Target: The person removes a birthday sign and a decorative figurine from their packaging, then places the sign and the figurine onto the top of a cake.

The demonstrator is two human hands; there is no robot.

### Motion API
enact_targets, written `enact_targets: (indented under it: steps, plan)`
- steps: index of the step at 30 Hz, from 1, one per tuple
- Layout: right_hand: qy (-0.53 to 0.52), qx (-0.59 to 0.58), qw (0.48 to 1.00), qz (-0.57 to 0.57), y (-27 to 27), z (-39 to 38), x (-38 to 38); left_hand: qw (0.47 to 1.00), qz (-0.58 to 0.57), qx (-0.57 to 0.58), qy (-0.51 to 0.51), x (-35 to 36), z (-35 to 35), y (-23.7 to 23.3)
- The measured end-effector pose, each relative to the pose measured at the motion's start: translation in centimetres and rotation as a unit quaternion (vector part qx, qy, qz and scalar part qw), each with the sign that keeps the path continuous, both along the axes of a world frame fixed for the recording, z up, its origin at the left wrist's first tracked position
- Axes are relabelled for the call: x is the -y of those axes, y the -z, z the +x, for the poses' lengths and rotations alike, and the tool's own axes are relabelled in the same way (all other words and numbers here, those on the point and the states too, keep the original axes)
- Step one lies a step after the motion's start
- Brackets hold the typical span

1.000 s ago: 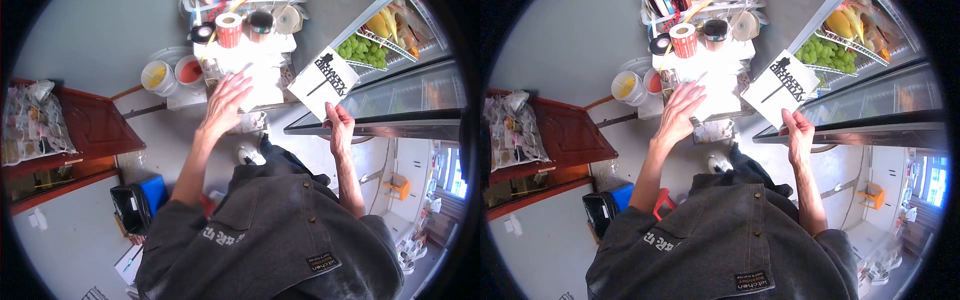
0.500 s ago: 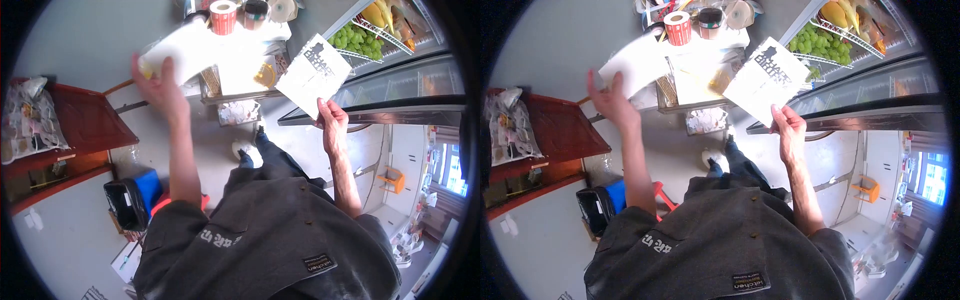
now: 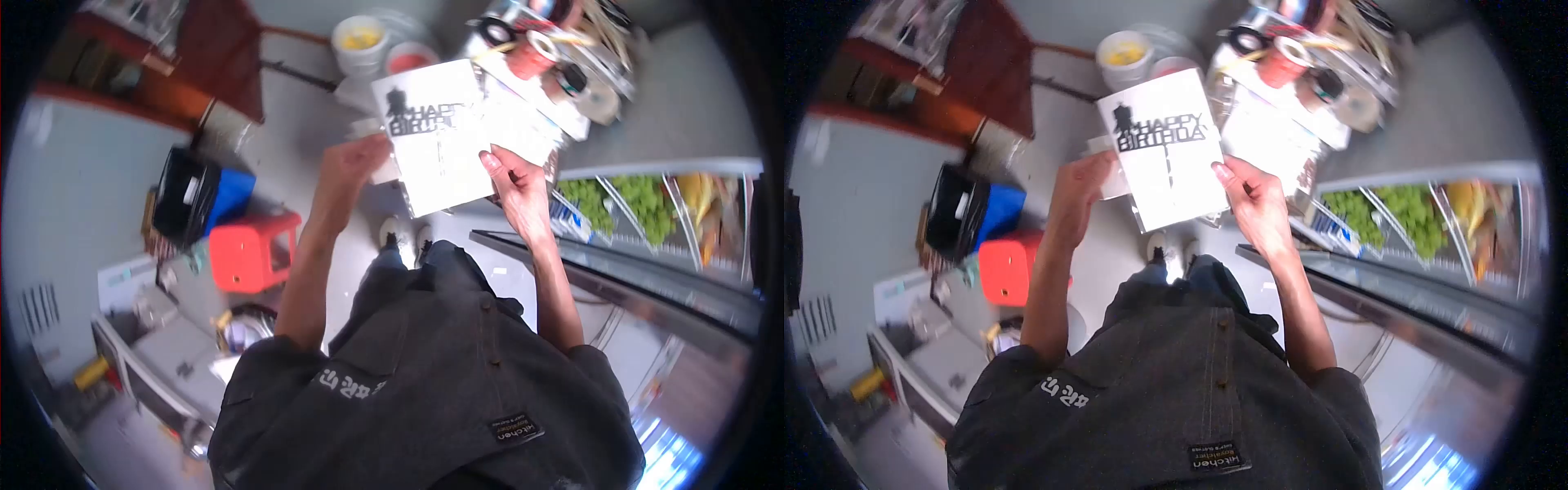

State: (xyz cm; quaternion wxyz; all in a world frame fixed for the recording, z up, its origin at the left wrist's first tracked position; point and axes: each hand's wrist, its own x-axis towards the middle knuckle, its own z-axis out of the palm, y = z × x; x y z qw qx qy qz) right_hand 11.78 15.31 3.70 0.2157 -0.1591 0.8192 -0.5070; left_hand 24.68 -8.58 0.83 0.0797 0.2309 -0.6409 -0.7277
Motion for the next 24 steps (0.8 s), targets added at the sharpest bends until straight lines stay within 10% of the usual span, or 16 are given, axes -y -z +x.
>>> enact_targets:
  steps: [5, 13, 19, 24]
  plan:
    - [-0.138, -0.023, 0.988, -0.064, 1.7, 0.0, 6.4, 0.951, 0.122, -0.08, -0.272, -4.1, 4.2, 0.3]
    - [-0.311, 0.051, 0.944, -0.097, 5.9, 5.5, 10.3, 0.73, 0.253, -0.126, -0.622, -11.6, 14.5, 2.8]
    - [-0.493, 0.015, 0.86, -0.126, 7.0, 12.8, 12.0, 0.615, -0.173, 0.129, -0.758, -16.2, 31.0, 5.7]
    - [-0.572, 0.073, 0.81, -0.108, 3.7, 22.2, 14.7, 0.523, -0.24, 0.148, -0.805, -19.9, 41.0, 4.0]
